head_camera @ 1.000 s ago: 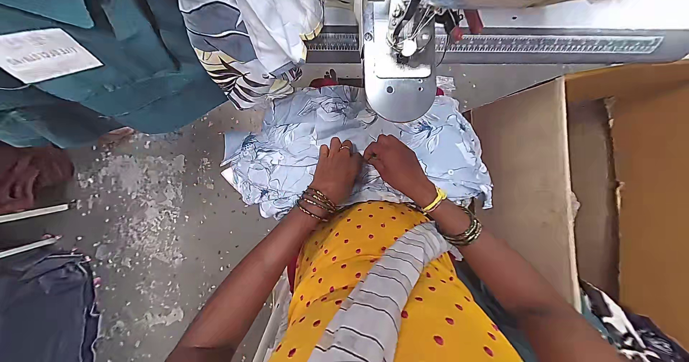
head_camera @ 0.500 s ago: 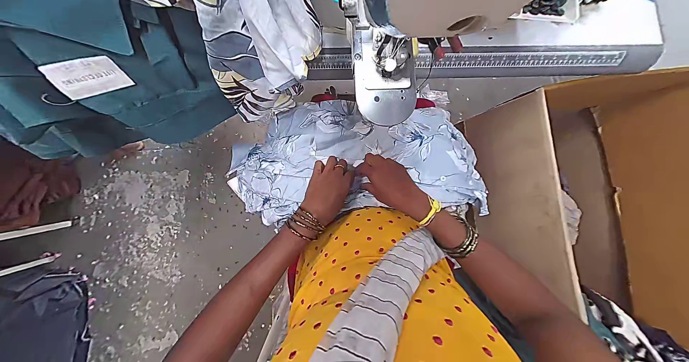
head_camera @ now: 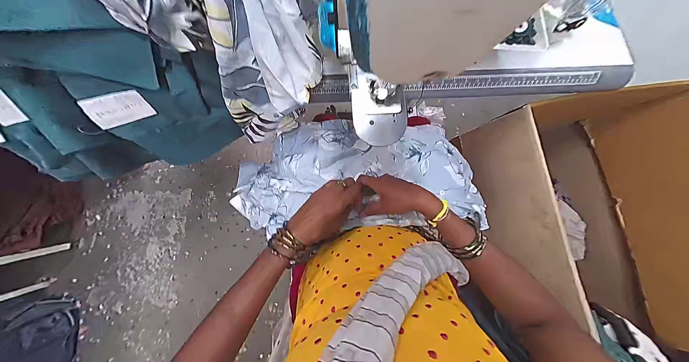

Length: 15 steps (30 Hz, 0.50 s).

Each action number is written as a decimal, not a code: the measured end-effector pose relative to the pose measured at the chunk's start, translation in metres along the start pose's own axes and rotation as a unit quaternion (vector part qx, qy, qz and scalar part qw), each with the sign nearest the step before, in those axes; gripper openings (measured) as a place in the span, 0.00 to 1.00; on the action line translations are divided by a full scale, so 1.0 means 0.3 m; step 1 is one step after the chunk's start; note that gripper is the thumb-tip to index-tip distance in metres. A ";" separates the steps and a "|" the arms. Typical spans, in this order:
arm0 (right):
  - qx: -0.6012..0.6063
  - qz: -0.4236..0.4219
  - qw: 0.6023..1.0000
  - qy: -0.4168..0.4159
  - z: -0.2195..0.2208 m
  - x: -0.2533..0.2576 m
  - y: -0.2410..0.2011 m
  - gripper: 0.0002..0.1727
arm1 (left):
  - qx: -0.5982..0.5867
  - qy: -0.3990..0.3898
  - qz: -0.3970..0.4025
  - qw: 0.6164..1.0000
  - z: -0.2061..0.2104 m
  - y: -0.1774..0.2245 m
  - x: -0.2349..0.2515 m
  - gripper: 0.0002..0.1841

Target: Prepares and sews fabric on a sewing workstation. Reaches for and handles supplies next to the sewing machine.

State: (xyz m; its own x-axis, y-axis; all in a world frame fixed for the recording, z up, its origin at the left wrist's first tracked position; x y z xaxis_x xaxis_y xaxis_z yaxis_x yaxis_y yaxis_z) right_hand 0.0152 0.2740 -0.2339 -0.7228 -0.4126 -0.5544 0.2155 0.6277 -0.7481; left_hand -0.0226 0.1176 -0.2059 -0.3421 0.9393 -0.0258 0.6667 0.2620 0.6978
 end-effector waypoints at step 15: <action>0.167 -0.094 0.975 0.115 -0.108 -0.169 -0.093 0.11 | -0.146 -0.048 0.040 0.987 -0.138 -0.026 0.052 0.19</action>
State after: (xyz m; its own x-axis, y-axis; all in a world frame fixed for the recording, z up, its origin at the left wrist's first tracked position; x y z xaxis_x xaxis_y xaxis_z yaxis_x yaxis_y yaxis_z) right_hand 0.0245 0.2988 -0.1730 -0.8899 -0.3170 -0.3280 0.2388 0.2889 -0.9271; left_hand -0.0605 0.1209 -0.1822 -0.2221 0.9748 -0.0195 0.4646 0.1234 0.8769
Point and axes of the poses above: each hand's wrist, its own x-axis towards the middle knuckle, its own z-axis out of the palm, y = z × x, the point moved 4 cm from there along x, towards the middle knuckle, and after that the axes turned 3 degrees about z, right-handed, at the moved point
